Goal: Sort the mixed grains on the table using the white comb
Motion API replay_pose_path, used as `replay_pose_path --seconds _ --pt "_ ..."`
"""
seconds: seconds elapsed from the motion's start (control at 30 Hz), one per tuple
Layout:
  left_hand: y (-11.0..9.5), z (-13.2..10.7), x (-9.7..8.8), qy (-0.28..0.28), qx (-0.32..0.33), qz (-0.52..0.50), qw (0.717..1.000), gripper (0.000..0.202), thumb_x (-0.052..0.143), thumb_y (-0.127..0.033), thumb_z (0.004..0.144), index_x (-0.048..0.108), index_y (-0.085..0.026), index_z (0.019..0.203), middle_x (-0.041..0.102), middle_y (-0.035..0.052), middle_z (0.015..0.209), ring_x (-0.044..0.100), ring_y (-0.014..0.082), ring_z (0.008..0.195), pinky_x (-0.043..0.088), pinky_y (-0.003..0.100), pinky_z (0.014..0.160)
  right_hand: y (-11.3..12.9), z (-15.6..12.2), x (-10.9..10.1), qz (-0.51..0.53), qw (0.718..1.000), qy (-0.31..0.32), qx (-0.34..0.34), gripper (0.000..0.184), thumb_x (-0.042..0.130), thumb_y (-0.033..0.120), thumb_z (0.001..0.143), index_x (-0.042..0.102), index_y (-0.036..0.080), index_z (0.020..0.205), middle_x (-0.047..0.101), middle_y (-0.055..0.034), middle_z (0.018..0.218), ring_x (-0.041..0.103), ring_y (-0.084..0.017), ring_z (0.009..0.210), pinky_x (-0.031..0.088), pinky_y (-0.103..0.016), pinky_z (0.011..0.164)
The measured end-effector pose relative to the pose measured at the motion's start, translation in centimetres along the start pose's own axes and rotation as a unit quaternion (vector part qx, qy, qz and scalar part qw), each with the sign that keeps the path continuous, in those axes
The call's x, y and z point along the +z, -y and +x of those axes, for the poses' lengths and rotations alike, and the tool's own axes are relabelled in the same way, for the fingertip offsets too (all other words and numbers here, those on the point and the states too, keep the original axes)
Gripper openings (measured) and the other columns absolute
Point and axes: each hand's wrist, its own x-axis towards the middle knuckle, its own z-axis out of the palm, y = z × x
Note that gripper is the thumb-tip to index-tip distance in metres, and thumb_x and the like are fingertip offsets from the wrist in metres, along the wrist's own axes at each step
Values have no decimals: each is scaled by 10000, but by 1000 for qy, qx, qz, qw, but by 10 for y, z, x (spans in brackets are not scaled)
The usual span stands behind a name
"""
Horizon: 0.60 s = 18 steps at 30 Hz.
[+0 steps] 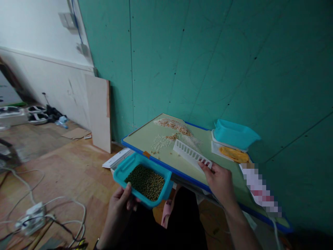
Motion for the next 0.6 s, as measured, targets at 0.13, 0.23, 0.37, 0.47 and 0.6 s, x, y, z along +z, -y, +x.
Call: replay_pose_path --seconds 0.13,0.23,0.37,0.47,0.6 --pt "5 4 -3 16 9 1 1000 529 834 -608 728 543 -201 555 558 -30 423 529 109 430 435 215 473 15 -11 5 13 998 15 -57 295 592 388 980 811 193 949 812 -76 797 768 -205 657 551 -230 614" --pt "7 4 -4 4 21 -11 1000 505 859 -596 703 569 -196 600 507 -63 393 511 100 411 418 197 444 26 -19 12 23 994 8 -111 242 591 309 990 802 191 977 815 -71 815 770 -189 652 578 -221 662" --pt "6 3 -1 -2 17 -3 1000 547 866 -622 670 545 -192 564 526 -48 403 510 94 391 399 193 420 45 -26 21 58 982 0 -181 192 590 185 979 782 177 985 822 -69 868 790 -176 725 593 -198 717" --pt "4 2 0 0 14 3 1000 547 849 -634 687 546 -193 570 553 -37 424 509 91 394 403 196 429 56 -28 26 85 975 2 -205 181 599 139 966 775 171 992 823 -62 873 792 -160 739 591 -175 720" --pt "3 0 0 -3 15 9 1000 532 843 -644 687 572 -194 602 567 -34 432 507 92 395 399 201 439 54 -21 32 84 981 -12 -176 147 637 190 958 783 178 974 820 -61 842 786 -168 701 592 -184 696"
